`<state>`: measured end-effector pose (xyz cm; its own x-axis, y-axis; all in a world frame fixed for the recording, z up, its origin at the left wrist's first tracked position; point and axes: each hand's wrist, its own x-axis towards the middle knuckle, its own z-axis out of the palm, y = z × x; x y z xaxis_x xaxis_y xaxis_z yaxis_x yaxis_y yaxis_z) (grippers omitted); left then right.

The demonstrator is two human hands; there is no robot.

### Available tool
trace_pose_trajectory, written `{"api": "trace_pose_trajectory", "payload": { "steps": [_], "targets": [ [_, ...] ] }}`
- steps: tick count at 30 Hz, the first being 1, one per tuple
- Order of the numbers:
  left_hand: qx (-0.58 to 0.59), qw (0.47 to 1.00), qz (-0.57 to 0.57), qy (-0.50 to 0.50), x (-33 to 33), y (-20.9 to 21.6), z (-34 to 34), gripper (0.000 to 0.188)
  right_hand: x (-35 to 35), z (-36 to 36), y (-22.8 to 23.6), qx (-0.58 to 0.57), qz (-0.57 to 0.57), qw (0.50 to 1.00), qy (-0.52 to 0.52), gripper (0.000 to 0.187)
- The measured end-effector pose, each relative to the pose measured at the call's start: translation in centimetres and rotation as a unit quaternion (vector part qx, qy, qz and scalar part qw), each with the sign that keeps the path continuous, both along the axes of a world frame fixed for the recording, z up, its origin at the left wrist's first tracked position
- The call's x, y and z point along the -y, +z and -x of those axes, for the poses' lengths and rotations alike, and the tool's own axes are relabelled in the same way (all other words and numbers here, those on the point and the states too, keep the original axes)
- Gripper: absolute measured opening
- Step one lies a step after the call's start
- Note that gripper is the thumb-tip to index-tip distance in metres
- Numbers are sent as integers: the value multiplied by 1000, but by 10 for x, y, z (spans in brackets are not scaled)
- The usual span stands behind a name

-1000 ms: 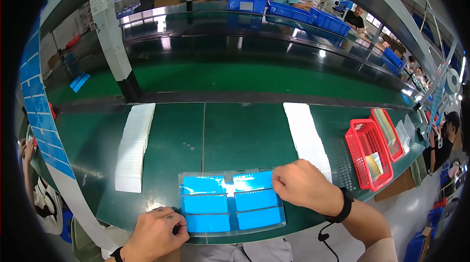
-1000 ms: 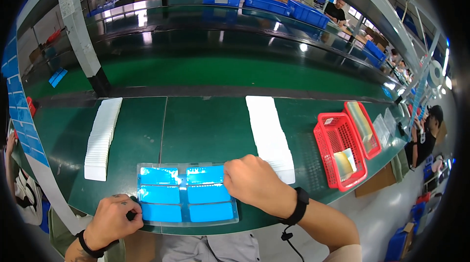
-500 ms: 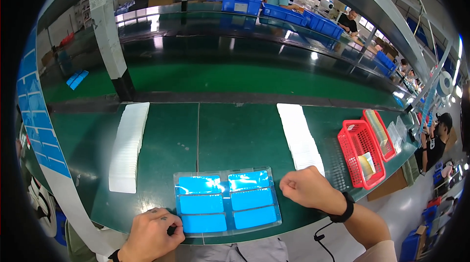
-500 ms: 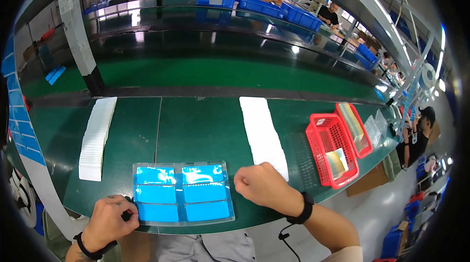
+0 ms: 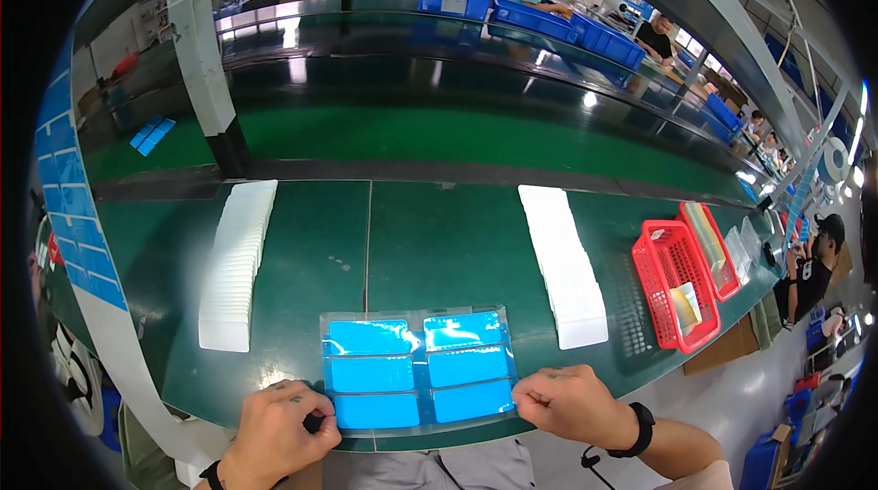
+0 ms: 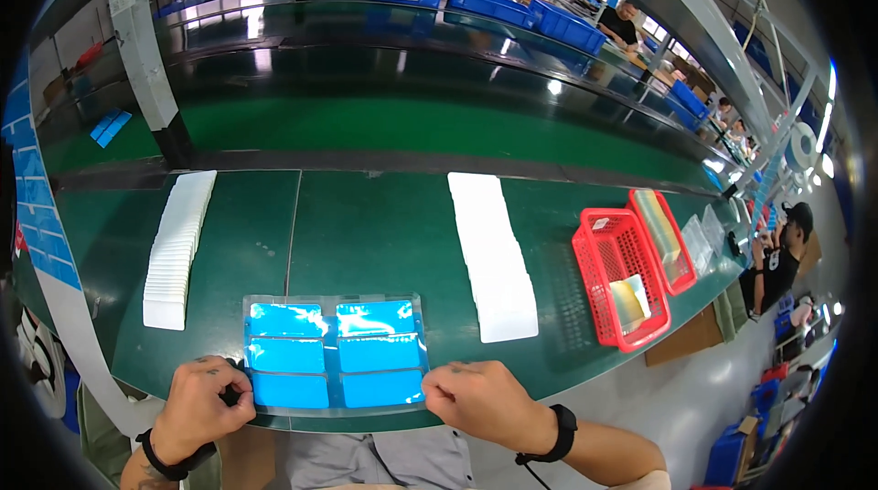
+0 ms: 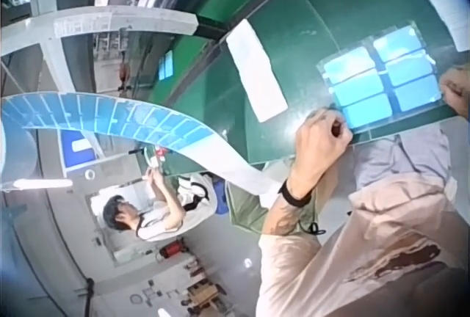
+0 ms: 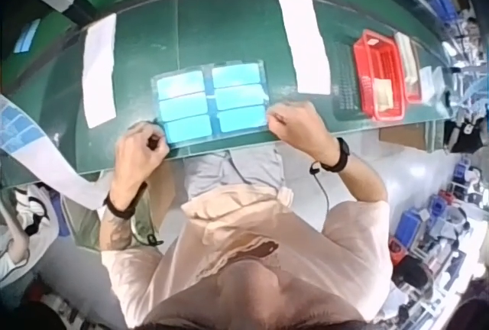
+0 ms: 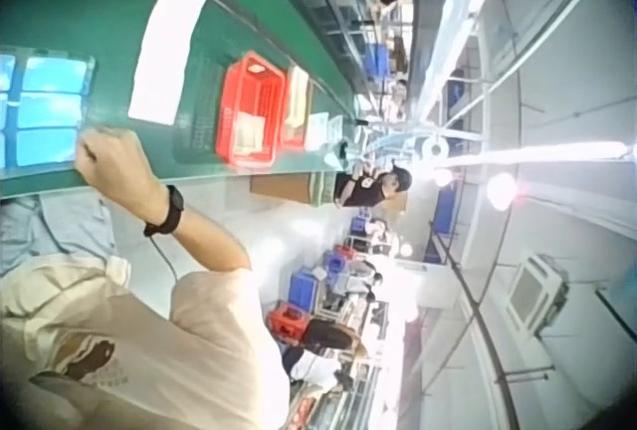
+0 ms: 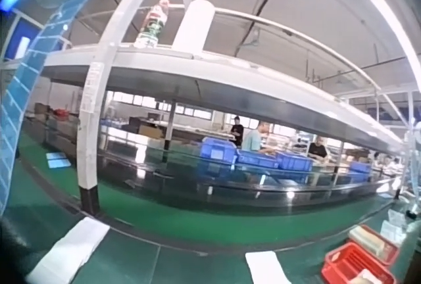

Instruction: Applying stickers to plastic trays and placing them into protective film covers on an assembly line.

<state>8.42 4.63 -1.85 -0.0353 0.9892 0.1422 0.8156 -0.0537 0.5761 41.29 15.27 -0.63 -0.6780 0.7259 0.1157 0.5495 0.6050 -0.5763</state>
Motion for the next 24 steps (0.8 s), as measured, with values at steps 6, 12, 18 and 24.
{"api": "trace_pose_trajectory", "payload": {
  "steps": [6, 12, 18, 24],
  "targets": [
    [18, 999, -35, 11, 5, -5, -1, 8, 12, -3, -2, -20, -2, 999, -32, 5],
    [7, 1000, -24, -13, 5, 10, 6, 8, 2, -20, 14, 96, -33, 994, 27, 4],
    [-63, 983, 21, -169, -41, 54, -12, 25, -13, 37, 55, 103, -145, 974, 141, 18],
    [-170, 949, 46, -260, -73, 37, -17, 39, -50, 55, 18, 109, -179, 952, 225, 40]
  ]
}}
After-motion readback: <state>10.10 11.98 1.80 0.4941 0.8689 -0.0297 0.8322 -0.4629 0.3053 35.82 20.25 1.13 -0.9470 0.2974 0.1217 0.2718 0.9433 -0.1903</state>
